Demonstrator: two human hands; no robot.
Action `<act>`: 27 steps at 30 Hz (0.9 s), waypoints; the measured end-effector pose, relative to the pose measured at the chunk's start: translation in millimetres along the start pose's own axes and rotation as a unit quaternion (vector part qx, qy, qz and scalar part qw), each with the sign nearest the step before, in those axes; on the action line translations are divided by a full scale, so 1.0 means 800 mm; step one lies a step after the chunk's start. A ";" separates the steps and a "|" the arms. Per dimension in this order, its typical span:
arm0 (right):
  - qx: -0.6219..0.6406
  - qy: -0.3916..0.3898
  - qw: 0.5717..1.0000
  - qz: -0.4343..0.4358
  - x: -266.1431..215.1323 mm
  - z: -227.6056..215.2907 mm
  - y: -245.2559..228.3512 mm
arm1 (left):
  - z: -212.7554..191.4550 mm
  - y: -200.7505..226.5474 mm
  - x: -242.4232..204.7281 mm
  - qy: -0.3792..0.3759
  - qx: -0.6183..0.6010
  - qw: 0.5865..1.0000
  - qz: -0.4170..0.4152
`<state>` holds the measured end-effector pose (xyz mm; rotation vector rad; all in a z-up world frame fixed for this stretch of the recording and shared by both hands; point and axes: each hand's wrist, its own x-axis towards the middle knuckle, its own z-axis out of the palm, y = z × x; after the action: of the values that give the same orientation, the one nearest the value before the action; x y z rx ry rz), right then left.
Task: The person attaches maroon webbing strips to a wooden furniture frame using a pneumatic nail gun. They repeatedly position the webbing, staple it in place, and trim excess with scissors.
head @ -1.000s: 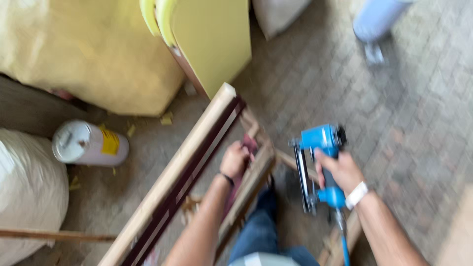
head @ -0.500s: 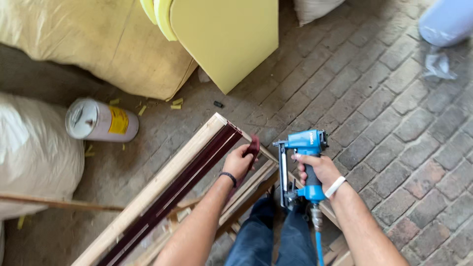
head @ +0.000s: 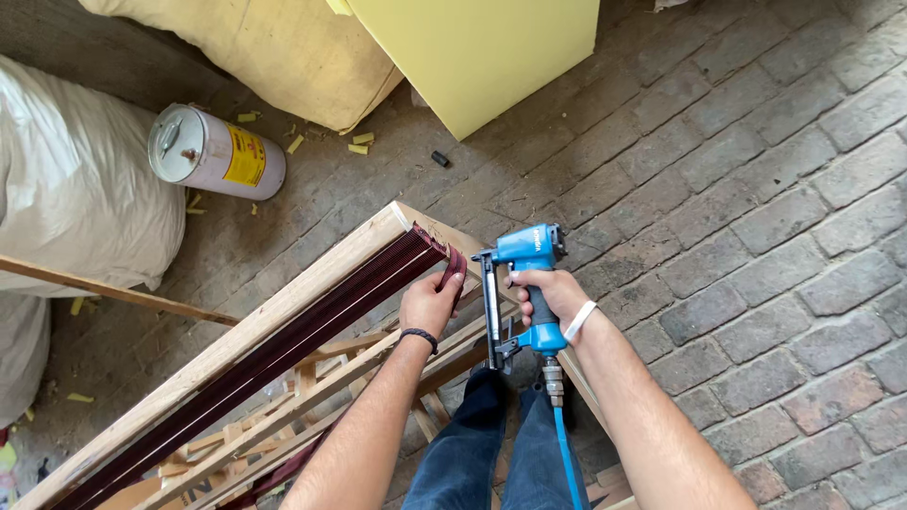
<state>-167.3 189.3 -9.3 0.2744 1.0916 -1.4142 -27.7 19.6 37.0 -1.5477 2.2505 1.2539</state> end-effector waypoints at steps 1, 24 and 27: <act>-0.006 -0.006 1.000 0.005 0.008 0.000 -0.003 | 0.001 0.000 0.001 0.004 0.009 1.000 -0.005; -0.074 -0.048 0.992 0.085 0.045 0.018 -0.048 | 0.003 -0.009 0.002 0.027 0.010 0.997 -0.078; -0.099 -0.024 0.992 0.080 0.039 0.025 -0.053 | 0.001 -0.008 0.000 0.032 0.051 0.995 -0.082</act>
<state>-202.1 145.6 -3.5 0.1784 1.1352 -1.1563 -22.9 19.5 33.3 -1.7173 2.1352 1.0448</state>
